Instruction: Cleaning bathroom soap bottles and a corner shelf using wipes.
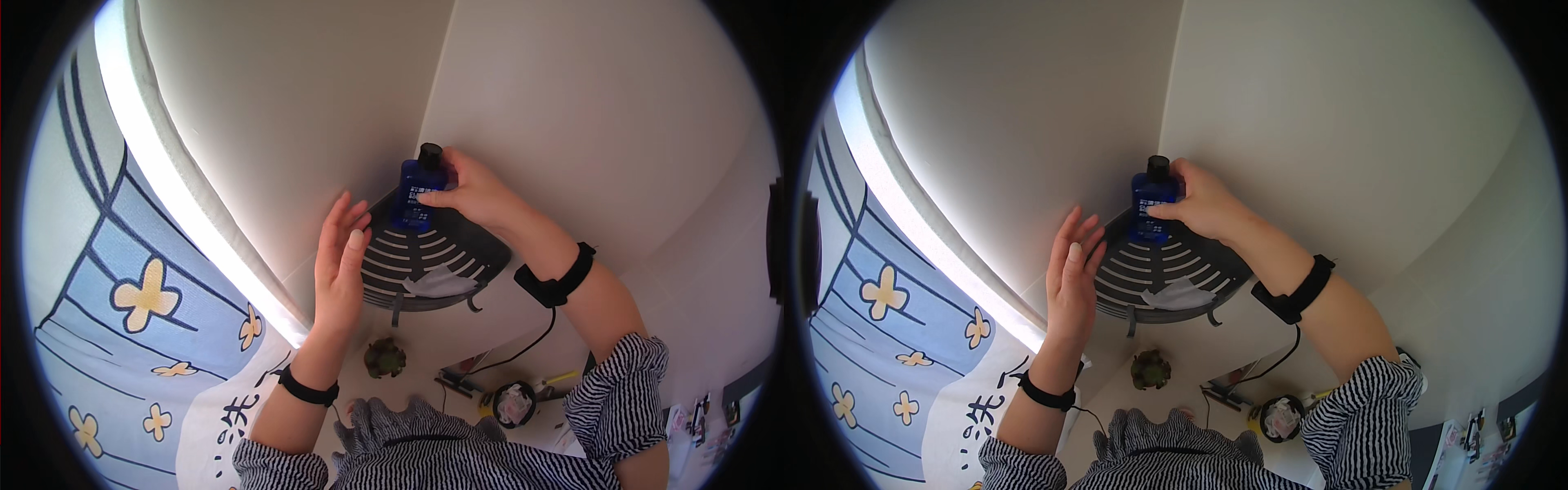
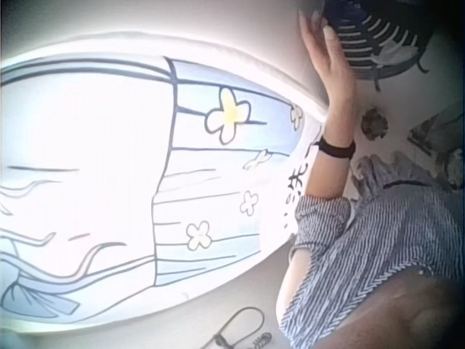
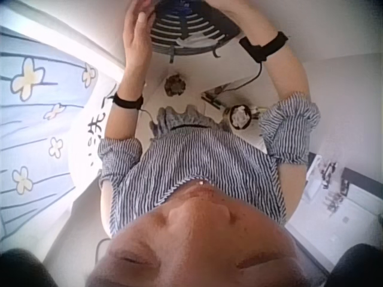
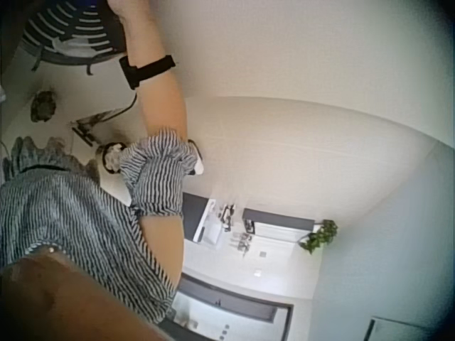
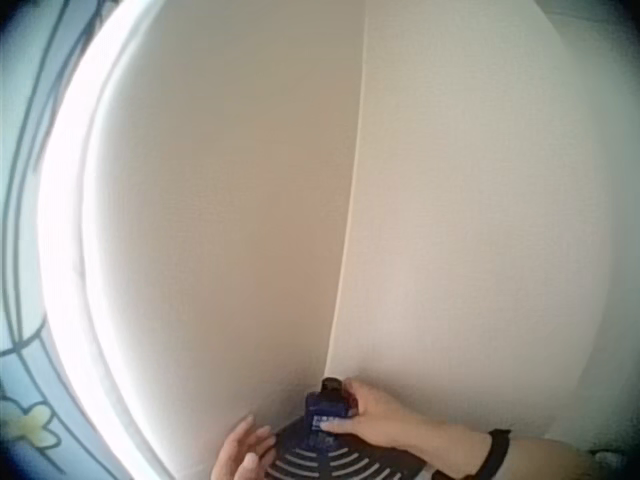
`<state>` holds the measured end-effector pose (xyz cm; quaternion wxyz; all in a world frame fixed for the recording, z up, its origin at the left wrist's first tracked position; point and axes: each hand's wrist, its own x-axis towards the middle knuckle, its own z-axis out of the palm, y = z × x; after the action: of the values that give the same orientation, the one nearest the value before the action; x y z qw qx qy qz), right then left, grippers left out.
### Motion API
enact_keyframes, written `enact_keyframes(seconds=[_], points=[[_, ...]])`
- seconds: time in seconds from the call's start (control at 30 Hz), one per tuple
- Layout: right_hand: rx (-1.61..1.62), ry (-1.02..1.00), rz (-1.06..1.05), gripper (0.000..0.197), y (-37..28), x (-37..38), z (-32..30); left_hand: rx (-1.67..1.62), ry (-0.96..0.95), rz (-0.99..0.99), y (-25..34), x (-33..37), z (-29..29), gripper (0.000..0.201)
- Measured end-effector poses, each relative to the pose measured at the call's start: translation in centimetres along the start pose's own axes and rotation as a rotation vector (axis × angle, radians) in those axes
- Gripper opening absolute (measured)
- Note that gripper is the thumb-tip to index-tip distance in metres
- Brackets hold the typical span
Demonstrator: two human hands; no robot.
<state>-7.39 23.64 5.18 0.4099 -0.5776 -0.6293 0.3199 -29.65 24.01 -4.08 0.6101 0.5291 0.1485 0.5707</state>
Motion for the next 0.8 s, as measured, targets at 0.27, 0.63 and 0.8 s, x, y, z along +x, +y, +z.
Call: enact_keyframes(seconds=[0.27, 0.63, 0.8], points=[[-0.504, 0.015, -0.114, 0.053, 3.4, 2.3, 0.7, -0.012, 0.048, -0.032, 0.2, -0.1, 0.2, 0.048], [-0.731, 0.348, -0.274, 0.048, 1.8, 0.1, 2.2, 0.028, 0.014, -0.021, 0.2, -0.3, 0.0, 0.045], [-0.914, -0.026, -0.057, 0.035, -1.4, -3.4, 0.9, 0.014, 0.021, -0.045, 0.2, -0.4, 0.3, 0.044]])
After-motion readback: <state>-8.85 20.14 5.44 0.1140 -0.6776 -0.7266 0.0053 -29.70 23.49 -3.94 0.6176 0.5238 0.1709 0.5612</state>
